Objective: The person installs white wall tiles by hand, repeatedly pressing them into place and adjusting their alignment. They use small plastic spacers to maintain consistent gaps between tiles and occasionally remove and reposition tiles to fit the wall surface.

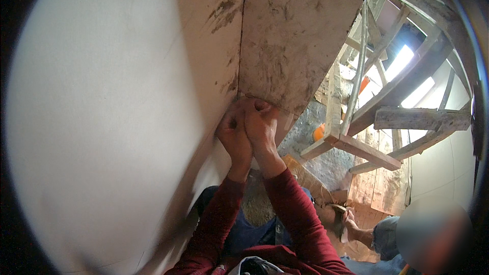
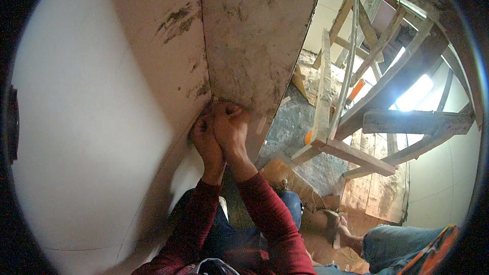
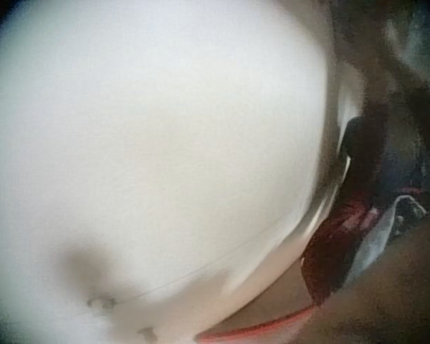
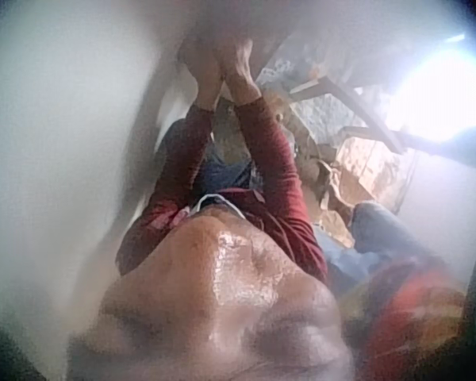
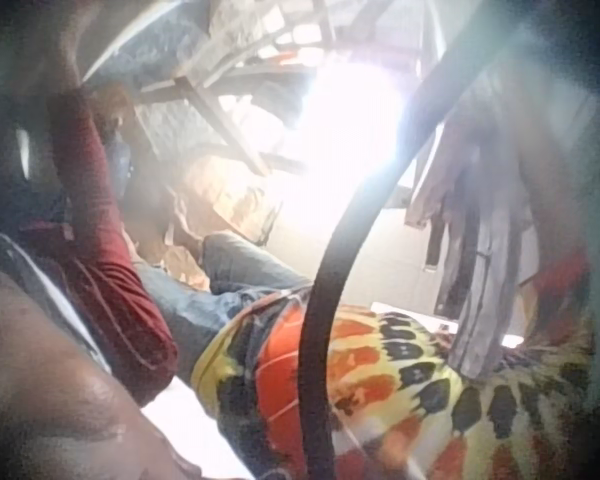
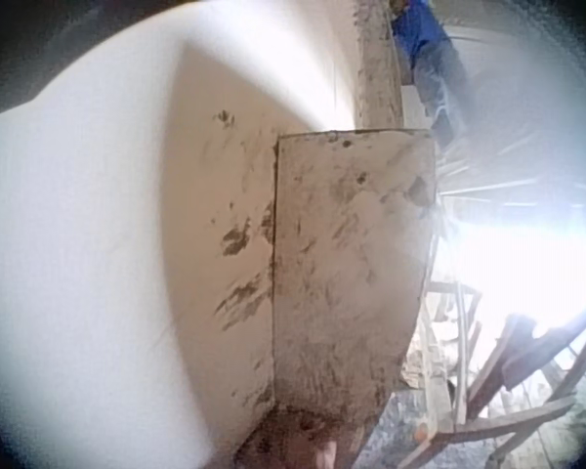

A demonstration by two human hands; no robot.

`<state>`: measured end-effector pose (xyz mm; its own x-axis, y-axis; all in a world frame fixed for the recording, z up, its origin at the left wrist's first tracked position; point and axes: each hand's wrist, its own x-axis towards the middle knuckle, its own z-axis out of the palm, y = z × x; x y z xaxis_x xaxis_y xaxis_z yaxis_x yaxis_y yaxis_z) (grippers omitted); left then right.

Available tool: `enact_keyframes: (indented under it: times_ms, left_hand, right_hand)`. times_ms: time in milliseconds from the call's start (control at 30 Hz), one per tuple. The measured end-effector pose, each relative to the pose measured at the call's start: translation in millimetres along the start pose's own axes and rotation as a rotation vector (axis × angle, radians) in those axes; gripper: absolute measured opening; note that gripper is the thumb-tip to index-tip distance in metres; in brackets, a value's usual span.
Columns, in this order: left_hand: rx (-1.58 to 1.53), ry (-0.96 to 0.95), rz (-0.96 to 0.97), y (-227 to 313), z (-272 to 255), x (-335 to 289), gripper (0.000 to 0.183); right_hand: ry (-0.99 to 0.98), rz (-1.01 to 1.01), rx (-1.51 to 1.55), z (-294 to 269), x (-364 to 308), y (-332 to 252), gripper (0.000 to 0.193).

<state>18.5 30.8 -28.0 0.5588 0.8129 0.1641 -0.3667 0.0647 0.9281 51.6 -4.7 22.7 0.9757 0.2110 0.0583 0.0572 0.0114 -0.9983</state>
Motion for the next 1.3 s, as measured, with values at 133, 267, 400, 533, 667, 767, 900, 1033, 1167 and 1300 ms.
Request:
enact_keyframes:
  times_ms: [133, 267, 400, 533, 667, 767, 900, 1033, 1167, 1300]
  left_hand:
    - [-0.075, 0.028, 0.023, 0, 3, -1, 0.02]
    - [-0.078, 0.045, 0.075, 7, 5, -2, 0.017]
    - [-0.095, 0.061, 0.094, 26, 12, -4, 0.019]
    - [-0.094, 0.05, 0.059, 23, 9, -3, 0.021]
    - [-0.127, 0.046, 0.04, 3, 1, 2, 0.019]
    - [-0.006, 0.024, 0.086, 10, 1, -2, 0.022]
    - [0.123, 0.069, 0.157, -12, 4, 1, 0.025]
    - [-0.341, 0.024, -0.029, -4, 11, 5, 0.021]
    - [-0.074, -0.01, 0.059, 2, 15, 7, 0.018]
    - [-0.196, 0.038, -0.013, -5, 9, 17, 0.026]
  right_hand:
    - [-0.002, 0.026, 0.076, 3, 2, 4, 0.026]
    - [-0.007, -0.057, 0.068, 2, 1, 7, 0.028]
    - [0.013, -0.072, 0.009, 2, 1, 1, 0.031]
    - [0.002, -0.031, -0.043, 1, 0, -7, 0.031]
    - [0.018, -0.041, -0.071, 4, -5, -13, 0.032]
    - [0.032, -0.036, -0.129, 1, -7, -13, 0.033]
    - [-0.026, -0.065, -0.209, 0, 11, 16, 0.038]
    - [0.004, -0.074, -0.26, 2, 8, 12, 0.035]
    - [0.006, -0.546, -0.523, -30, -5, 24, 0.028]
    - [0.348, -0.769, -0.378, -67, -50, 0, 0.021]
